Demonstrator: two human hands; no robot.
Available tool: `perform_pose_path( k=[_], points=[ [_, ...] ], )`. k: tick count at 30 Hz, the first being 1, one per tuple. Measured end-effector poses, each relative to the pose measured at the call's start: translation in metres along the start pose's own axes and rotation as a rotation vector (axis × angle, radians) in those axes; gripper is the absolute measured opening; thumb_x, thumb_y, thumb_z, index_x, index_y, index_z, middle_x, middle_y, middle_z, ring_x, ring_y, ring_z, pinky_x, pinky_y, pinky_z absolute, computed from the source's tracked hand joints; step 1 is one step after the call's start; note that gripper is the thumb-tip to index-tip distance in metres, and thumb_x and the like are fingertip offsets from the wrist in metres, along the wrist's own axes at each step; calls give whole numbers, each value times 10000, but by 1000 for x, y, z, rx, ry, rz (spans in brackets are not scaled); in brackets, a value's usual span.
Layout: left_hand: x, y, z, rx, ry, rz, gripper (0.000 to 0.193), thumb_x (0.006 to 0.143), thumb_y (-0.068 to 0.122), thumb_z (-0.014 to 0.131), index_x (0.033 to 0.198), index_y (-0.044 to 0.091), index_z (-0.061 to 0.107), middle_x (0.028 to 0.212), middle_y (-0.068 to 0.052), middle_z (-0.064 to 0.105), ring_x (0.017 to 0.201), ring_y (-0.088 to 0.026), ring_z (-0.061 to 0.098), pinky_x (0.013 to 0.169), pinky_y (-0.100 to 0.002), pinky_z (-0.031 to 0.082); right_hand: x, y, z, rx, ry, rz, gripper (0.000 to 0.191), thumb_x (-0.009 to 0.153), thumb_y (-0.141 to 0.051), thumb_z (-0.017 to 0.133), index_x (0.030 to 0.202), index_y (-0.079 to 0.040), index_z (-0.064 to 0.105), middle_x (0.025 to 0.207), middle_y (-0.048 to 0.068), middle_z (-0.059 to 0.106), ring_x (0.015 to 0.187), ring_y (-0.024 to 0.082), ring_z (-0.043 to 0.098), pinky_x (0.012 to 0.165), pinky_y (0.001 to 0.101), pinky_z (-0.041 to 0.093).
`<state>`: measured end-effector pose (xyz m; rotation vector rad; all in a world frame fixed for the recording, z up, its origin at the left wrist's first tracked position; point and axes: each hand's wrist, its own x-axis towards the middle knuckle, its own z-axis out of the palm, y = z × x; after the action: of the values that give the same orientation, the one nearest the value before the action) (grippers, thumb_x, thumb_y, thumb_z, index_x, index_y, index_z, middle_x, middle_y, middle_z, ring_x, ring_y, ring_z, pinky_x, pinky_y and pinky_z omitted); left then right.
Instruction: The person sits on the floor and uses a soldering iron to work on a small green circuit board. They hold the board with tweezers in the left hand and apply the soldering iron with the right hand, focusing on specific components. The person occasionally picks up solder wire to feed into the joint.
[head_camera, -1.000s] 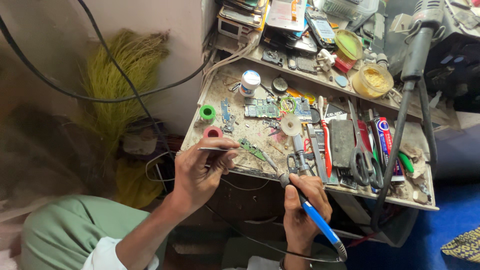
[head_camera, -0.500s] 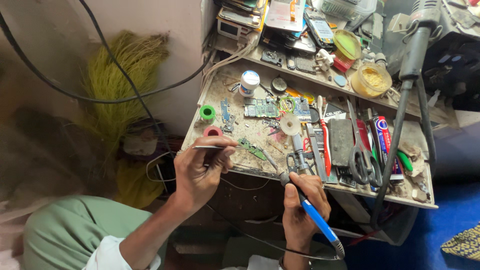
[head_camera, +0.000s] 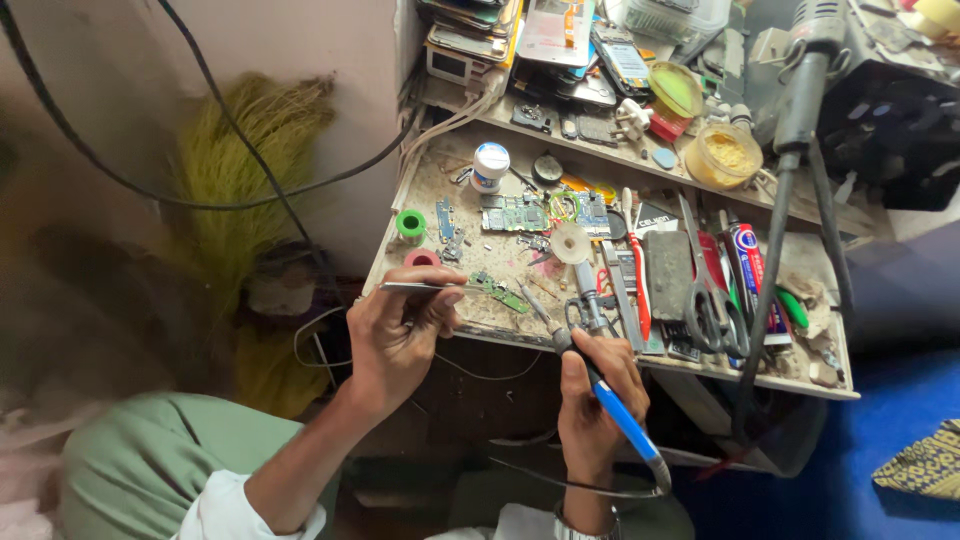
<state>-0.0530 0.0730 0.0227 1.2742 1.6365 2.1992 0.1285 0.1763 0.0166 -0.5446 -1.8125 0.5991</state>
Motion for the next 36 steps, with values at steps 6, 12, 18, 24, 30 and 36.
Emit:
perform_pose_path(
  k=[6,12,18,24,30,36],
  points=[
    [-3,-2,0,-37,52,-24,108,1028,23,659,1134,30,679,884,-23,721,787,-51,693,713,-217,590,5,-2,1,10,-17,-15,184,978,-115,713,1112,10,701,924,101,685,855,214,647,805,316,516],
    [-13,-2,9,194,106,89,182,956,32,745,1121,49,670,1025,-27,773,817,-48,702,731,-214,574,5,-2,3,12,-18,-12,187,990,-137,702,1114,4,705,920,99,689,841,209,633,788,310,507],
    [-8,-6,17,83,142,21,145,956,23,735,1095,38,694,1017,-41,790,853,-46,696,768,-221,578,11,-3,3,16,-28,-48,195,1003,-157,694,1112,5,703,932,108,692,857,212,639,811,318,515],
    [-7,-8,21,49,176,-17,116,952,28,735,1065,32,710,964,-43,785,858,-46,698,784,-223,580,10,-3,2,-12,-43,14,192,976,-155,707,1084,3,717,878,111,681,791,214,627,743,318,510],
    [3,-9,28,204,123,63,124,936,61,747,1058,48,732,974,-45,778,832,-49,698,720,-226,576,11,-5,2,21,-49,7,199,979,-154,702,1094,8,713,919,113,703,829,217,640,767,313,516],
    [-2,-4,24,153,155,-60,160,927,49,766,1083,60,731,972,-46,787,808,-81,684,704,-242,558,9,-6,3,45,-14,-11,213,990,-143,699,1140,7,706,933,107,708,853,214,637,814,323,518]
  ],
)
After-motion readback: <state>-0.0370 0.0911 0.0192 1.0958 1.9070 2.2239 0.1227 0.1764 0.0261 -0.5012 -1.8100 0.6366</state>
